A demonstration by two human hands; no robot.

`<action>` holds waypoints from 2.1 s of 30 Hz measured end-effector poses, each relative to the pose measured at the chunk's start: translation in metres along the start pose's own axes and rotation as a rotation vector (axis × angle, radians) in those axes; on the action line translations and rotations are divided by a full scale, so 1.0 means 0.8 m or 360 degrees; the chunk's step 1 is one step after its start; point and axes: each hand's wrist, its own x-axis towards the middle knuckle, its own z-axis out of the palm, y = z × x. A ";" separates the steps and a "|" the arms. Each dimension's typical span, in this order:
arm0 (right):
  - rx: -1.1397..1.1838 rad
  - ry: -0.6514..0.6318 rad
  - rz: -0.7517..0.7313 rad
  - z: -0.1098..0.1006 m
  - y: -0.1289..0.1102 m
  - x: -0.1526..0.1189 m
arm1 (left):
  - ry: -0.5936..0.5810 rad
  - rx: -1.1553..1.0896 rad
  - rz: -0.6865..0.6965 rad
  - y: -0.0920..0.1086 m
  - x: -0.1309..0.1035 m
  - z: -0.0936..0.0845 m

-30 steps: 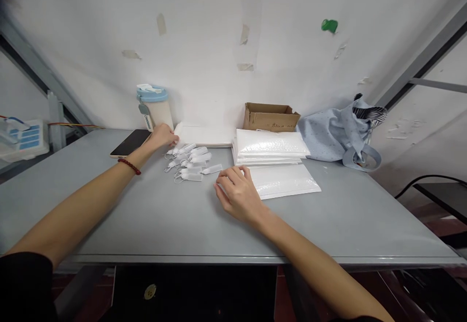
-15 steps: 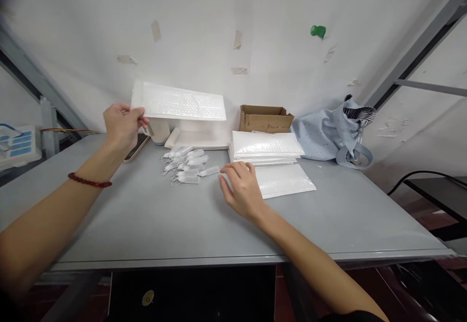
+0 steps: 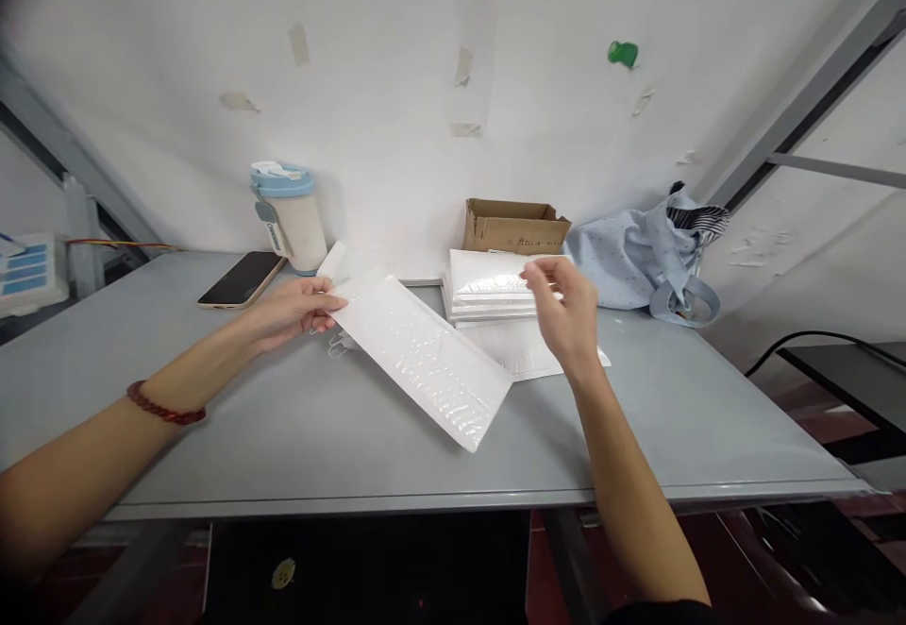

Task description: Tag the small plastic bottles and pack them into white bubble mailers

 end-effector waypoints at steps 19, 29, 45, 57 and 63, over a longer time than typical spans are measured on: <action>-0.0729 -0.1614 -0.0447 0.059 -0.031 -0.080 | -0.0824 -0.0058 -0.0414 -0.032 -0.040 0.077; -0.0595 -0.1573 -0.0571 0.058 -0.036 -0.082 | -0.0724 -0.0012 -0.0382 -0.037 -0.035 0.078; -0.0479 -0.1483 -0.0717 0.063 -0.037 -0.086 | -0.0700 0.0238 -0.0056 -0.044 -0.041 0.086; -0.0624 -0.1489 -0.0554 0.060 -0.034 -0.083 | -0.0401 0.1578 0.0485 0.006 -0.015 -0.004; -0.0591 -0.1392 -0.0517 0.059 -0.035 -0.079 | -0.0402 0.1802 0.0535 -0.007 -0.009 -0.003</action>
